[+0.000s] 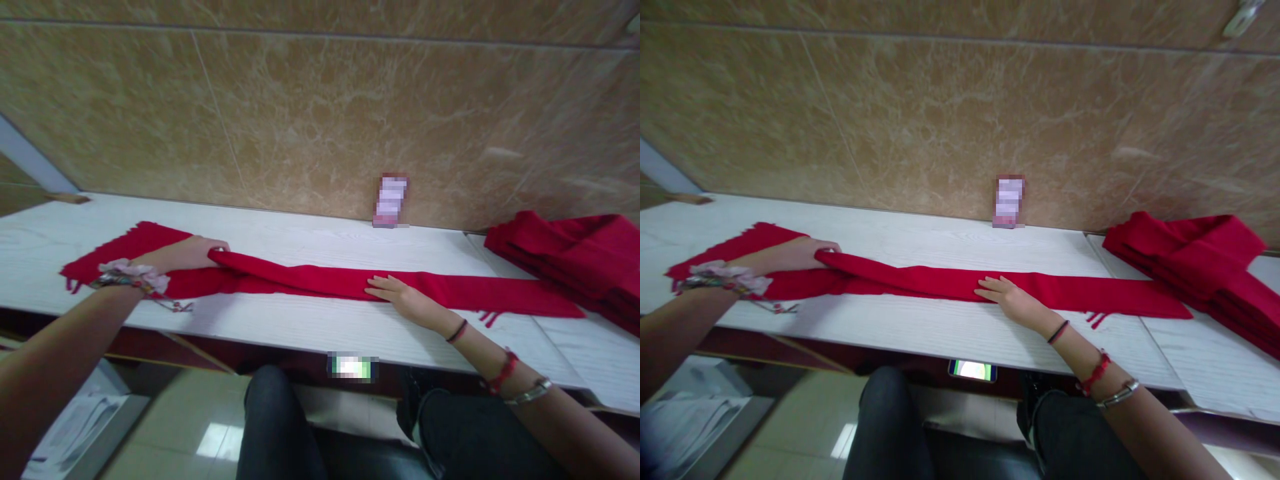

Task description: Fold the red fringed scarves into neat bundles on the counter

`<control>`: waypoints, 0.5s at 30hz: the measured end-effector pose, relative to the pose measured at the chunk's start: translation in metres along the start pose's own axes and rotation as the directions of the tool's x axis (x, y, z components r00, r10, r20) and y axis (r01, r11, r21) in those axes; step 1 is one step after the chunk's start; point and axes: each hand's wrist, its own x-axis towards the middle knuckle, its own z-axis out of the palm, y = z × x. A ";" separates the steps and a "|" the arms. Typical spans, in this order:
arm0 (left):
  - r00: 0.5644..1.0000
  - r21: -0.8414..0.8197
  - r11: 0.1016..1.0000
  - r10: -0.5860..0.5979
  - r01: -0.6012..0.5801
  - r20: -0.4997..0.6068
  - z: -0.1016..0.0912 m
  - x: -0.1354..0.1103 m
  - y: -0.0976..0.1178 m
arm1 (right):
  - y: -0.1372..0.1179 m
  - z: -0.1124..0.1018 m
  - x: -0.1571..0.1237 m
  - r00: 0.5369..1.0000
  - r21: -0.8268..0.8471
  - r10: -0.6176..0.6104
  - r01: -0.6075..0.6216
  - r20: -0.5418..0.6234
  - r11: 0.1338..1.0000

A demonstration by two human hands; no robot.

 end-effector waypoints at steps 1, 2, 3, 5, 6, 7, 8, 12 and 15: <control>0.995 0.061 0.997 -0.037 0.043 -0.094 0.000 -0.001 -0.002 | 0.000 0.000 0.000 1.000 -0.004 0.002 -0.002 0.001 1.000; 0.980 0.139 0.986 -0.062 0.089 -0.191 0.001 -0.003 -0.003 | 0.000 0.001 0.000 1.000 -0.010 0.003 -0.003 0.001 1.000; 0.962 0.228 0.966 -0.061 0.124 -0.266 0.004 -0.006 -0.003 | 0.000 0.002 0.000 1.000 -0.018 0.004 -0.004 0.003 1.000; 0.954 0.399 0.910 0.015 0.111 -0.298 0.016 -0.012 -0.003 | 0.000 0.003 0.000 1.000 -0.040 0.006 -0.006 0.008 0.999; 0.962 0.460 0.885 0.060 0.073 -0.267 0.024 -0.015 -0.003 | 0.000 0.003 0.001 1.000 -0.052 0.008 -0.007 0.010 0.999; 0.968 0.500 0.865 0.093 0.038 -0.233 0.031 -0.019 -0.003 | 0.000 0.003 0.001 1.000 -0.065 0.007 -0.006 0.014 0.998; 0.970 0.522 0.853 0.108 0.022 -0.219 0.038 -0.022 -0.003 | 0.000 0.003 0.001 1.000 -0.077 0.004 -0.003 0.020 0.997; 0.955 0.536 0.839 0.072 0.098 -0.287 0.047 -0.030 -0.003 | -0.001 -0.002 0.001 0.999 -0.124 0.020 -0.015 0.041 0.992; 0.968 0.492 0.871 0.118 0.007 -0.222 0.047 -0.027 0.011 | -0.002 -0.006 0.002 0.996 -0.136 0.021 -0.009 0.088 0.991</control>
